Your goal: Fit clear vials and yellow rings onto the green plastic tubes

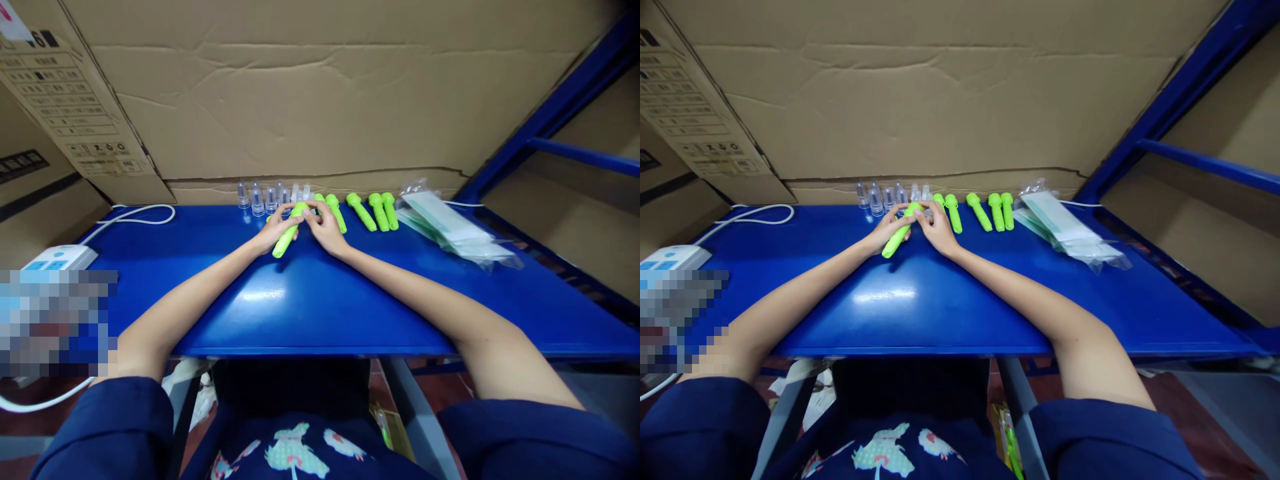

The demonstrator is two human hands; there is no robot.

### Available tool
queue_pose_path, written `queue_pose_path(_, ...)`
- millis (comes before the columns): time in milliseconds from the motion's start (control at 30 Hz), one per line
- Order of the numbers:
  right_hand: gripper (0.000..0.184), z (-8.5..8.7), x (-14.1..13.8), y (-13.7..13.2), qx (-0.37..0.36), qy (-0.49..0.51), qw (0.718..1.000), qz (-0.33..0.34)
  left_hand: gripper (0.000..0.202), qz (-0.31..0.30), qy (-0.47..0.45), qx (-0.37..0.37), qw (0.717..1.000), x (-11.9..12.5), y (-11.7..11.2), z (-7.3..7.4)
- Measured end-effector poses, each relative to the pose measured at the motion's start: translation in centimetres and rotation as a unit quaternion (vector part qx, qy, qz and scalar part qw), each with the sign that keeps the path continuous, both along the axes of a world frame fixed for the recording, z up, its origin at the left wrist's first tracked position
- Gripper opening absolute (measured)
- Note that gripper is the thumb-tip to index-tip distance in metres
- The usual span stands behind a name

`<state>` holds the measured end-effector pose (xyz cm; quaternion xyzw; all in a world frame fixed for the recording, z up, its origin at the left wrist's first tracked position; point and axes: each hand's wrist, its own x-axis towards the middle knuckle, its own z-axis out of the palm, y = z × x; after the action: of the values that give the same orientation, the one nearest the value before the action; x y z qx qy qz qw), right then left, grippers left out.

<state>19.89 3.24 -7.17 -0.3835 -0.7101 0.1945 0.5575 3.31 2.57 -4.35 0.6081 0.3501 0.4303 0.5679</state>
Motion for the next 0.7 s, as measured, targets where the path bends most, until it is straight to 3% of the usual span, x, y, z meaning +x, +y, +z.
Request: queue_pose_path(700, 0.042, -0.34, 0.41, 0.62, -0.013, 0.027, 0.998, -0.058, 0.051, -0.023, 0.027, 0.059, 0.998, -0.16, 0.14, -0.89)
